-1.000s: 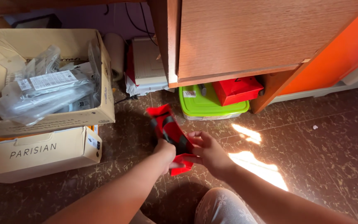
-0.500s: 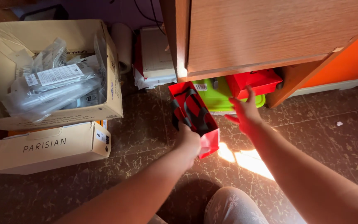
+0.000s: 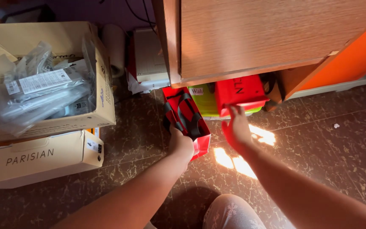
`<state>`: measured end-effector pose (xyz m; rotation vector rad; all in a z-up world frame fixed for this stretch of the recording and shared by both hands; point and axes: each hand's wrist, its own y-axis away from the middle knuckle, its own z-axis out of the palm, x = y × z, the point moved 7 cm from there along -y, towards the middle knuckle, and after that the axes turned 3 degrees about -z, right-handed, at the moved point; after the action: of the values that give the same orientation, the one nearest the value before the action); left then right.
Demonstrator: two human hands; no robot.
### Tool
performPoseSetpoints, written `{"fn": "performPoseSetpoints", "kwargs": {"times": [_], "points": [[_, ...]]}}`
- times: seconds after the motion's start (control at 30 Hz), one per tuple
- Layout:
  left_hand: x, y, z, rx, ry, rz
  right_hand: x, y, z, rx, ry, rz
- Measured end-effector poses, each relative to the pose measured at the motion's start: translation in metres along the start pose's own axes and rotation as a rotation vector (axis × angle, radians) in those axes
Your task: The recorder tidies a bedroom by folding clothes, picking up a tube from the floor, and organizing boxes under a desk.
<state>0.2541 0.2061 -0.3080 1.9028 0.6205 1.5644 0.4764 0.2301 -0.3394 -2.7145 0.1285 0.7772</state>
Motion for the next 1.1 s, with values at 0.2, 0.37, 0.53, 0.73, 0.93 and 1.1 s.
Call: {"fn": "performPoseSetpoints", "kwargs": {"times": [0.2,0.37,0.53,0.73,0.93,1.1], "points": [[-0.025,-0.003,-0.025,0.03,-0.006,0.023,-0.038,0.067,-0.003,-0.092,-0.1,0.144],[-0.043,0.005,-0.046,-0.001,-0.004,-0.029,0.01,0.069,0.001,0.056,-0.234,0.287],[-0.05,0.0,-0.018,-0.04,-0.015,0.029,0.048,0.016,-0.026,0.203,-0.491,0.53],[-0.04,0.007,-0.017,0.018,0.049,0.017,0.101,0.002,-0.035,0.339,-1.019,1.005],[-0.031,0.014,-0.039,0.06,0.043,0.075,0.122,-0.005,-0.034,0.167,-1.045,0.907],[-0.03,0.029,-0.046,0.04,0.027,0.092,0.054,-0.001,-0.076,0.144,-0.891,0.559]]}}
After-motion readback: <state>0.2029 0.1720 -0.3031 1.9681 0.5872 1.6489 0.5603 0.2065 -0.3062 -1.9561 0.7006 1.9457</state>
